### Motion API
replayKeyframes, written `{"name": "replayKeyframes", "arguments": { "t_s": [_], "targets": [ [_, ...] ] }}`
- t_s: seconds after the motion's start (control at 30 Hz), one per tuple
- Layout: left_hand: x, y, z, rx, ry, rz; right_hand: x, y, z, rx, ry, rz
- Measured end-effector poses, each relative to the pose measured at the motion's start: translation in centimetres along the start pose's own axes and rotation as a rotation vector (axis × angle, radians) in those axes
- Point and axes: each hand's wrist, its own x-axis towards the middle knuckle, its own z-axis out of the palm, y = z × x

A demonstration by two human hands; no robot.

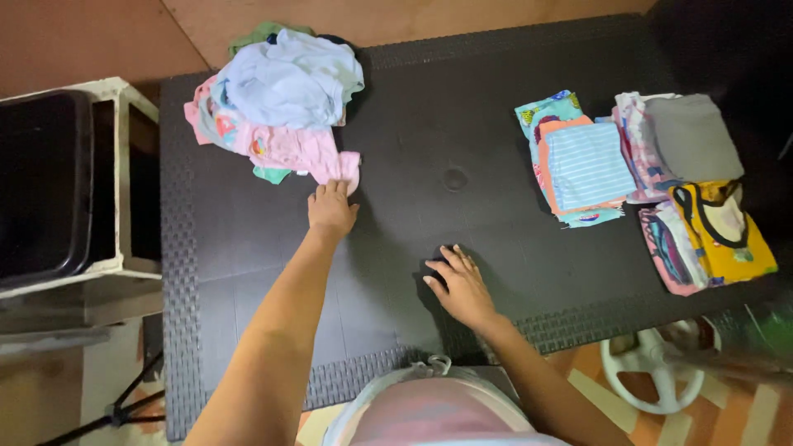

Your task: Fold laundry items including shirts and small garments and organize them into stacks on a table.

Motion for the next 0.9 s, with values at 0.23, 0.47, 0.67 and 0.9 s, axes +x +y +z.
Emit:
{"name": "replayKeyframes", "arguments": {
  "t_s": [0.23, 0.47, 0.67, 0.9],
  "targets": [
    [-4.8, 1.3, -0.3, 0.044, 0.134, 0.153, 0.1, -1.3, -0.2, 0.007, -0.023, -0.044],
    [-18.3, 9.1, -6.9, -0.769, 0.018, 0.215, 2.4, -4.8, -2.7, 0.203, 0.187, -0.213],
    [-21.7, 9.7, -7.1, -1.237, -0.177, 0.066, 3.7, 0.3, 3.9, 0.546, -0.099, -0.058],
    [-21.1, 8.0, -7.5, -1.409, -0.212, -0.006, -0.2, -6.0, -2.8, 1.111, -0.554, -0.083]
  ]
}}
